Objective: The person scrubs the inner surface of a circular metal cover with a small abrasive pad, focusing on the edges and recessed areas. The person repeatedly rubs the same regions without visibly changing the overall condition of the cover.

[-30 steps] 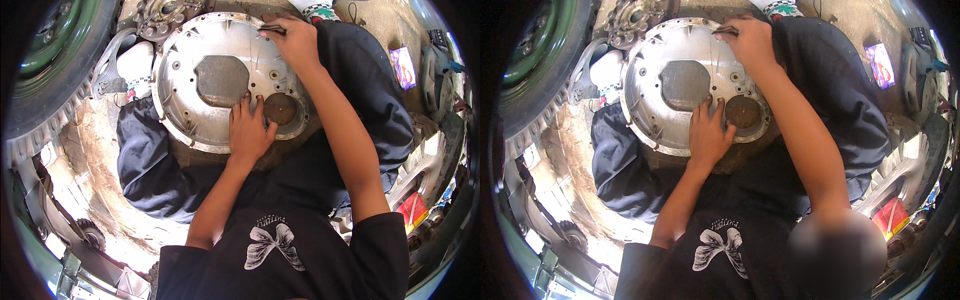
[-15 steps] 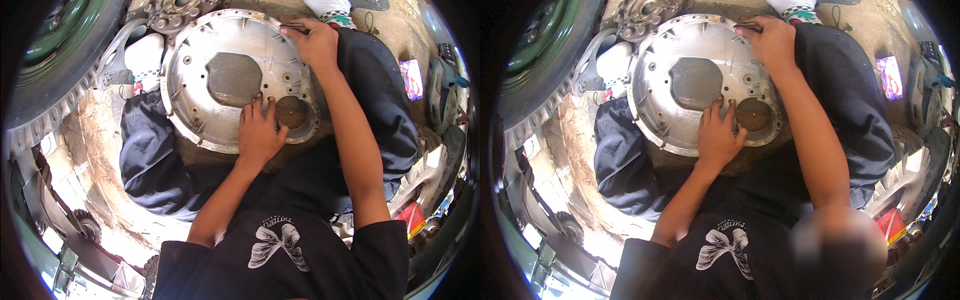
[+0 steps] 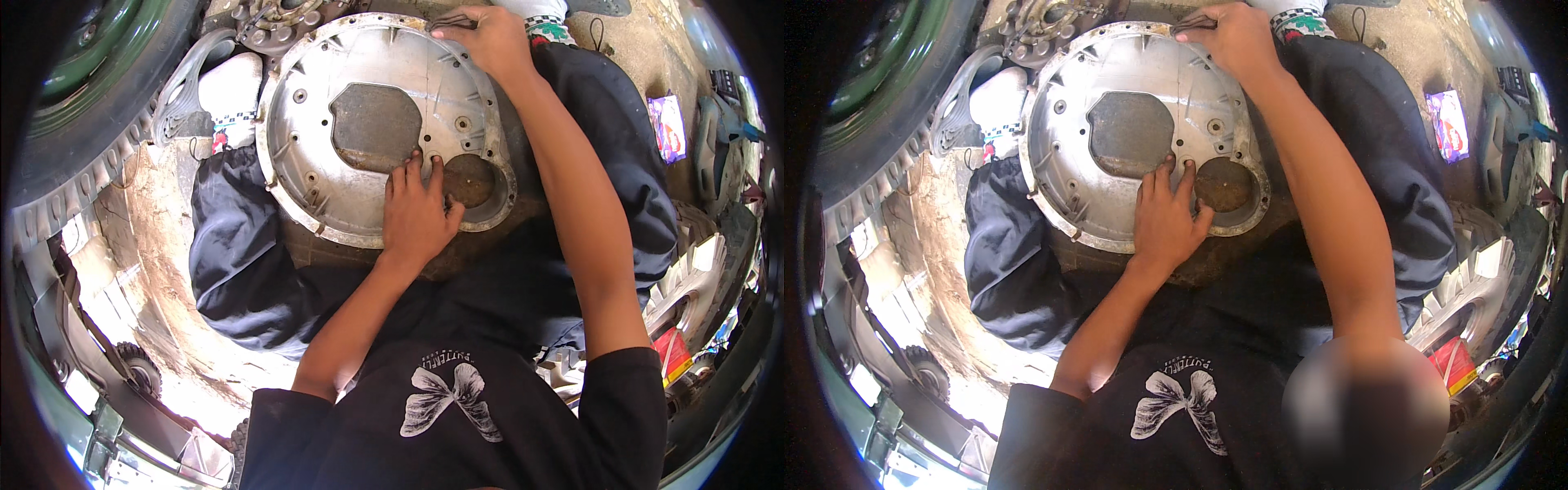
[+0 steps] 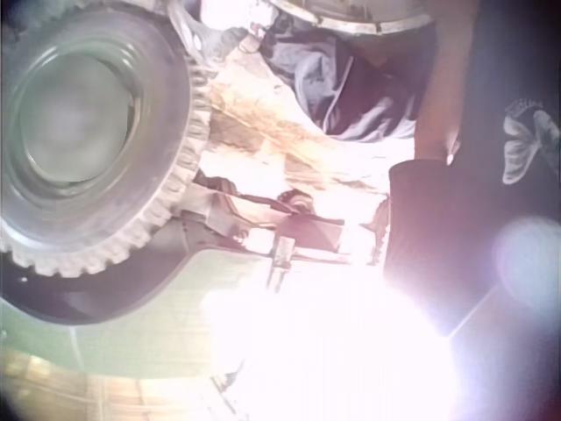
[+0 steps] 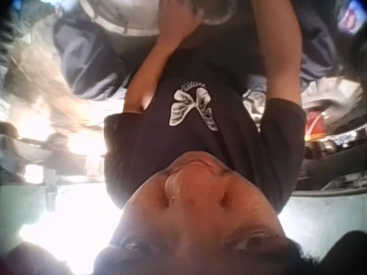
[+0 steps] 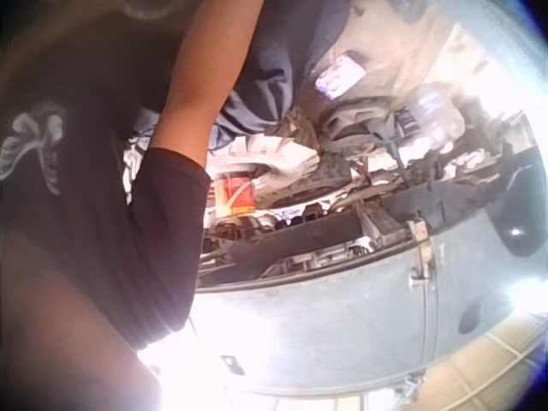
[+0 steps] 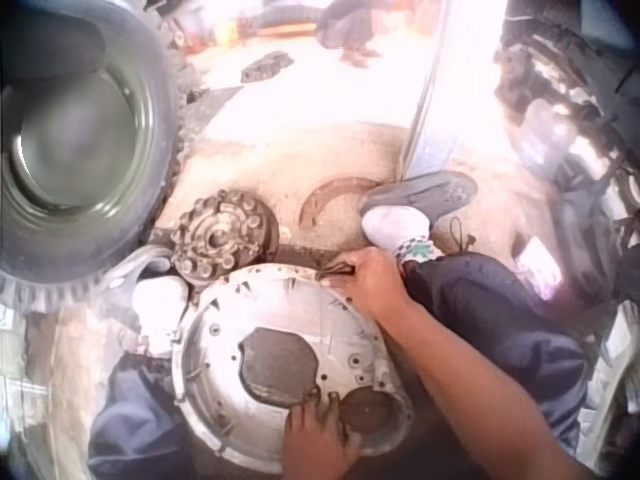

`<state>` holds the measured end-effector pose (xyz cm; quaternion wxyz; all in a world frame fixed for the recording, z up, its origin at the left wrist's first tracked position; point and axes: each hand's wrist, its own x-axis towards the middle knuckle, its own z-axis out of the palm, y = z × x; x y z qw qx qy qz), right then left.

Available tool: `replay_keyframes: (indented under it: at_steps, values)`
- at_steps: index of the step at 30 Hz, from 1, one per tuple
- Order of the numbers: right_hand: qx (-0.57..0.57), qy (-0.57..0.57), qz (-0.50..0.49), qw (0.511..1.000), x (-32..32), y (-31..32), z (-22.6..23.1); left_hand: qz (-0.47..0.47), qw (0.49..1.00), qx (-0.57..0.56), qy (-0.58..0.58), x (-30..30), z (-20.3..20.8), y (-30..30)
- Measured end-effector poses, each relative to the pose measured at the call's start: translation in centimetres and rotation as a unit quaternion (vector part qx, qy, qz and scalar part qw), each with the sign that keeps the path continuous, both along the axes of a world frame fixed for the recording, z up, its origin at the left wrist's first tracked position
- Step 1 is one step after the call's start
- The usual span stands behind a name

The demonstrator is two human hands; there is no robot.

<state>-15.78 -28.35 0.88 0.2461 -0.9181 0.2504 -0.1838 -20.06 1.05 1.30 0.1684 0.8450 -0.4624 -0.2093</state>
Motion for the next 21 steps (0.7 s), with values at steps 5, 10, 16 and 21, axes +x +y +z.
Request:
replay_keyframes:
  at_steps: [5,10,16,21]
  values:
    - [0.027,0.008,0.036,0.999,-3.0,-0.8,-0.5,0.007,1.000,-0.010,0.004,0.1,-0.2,-0.2]
    - [0.027,0.039,0.012,0.999,-2.1,-0.7,-0.2,-0.001,1.000,-0.018,-0.003,-0.2,-0.2,-0.1]
    - [0.058,-0.010,-0.002,0.998,-5.3,0.8,-0.4,0.016,1.000,-0.003,0.012,-0.1,-0.1,-0.1]
    - [0.087,-0.021,-0.032,0.995,-6.4,2.4,0.5,0.010,1.000,-0.013,0.001,-0.3,-0.1,0.0]
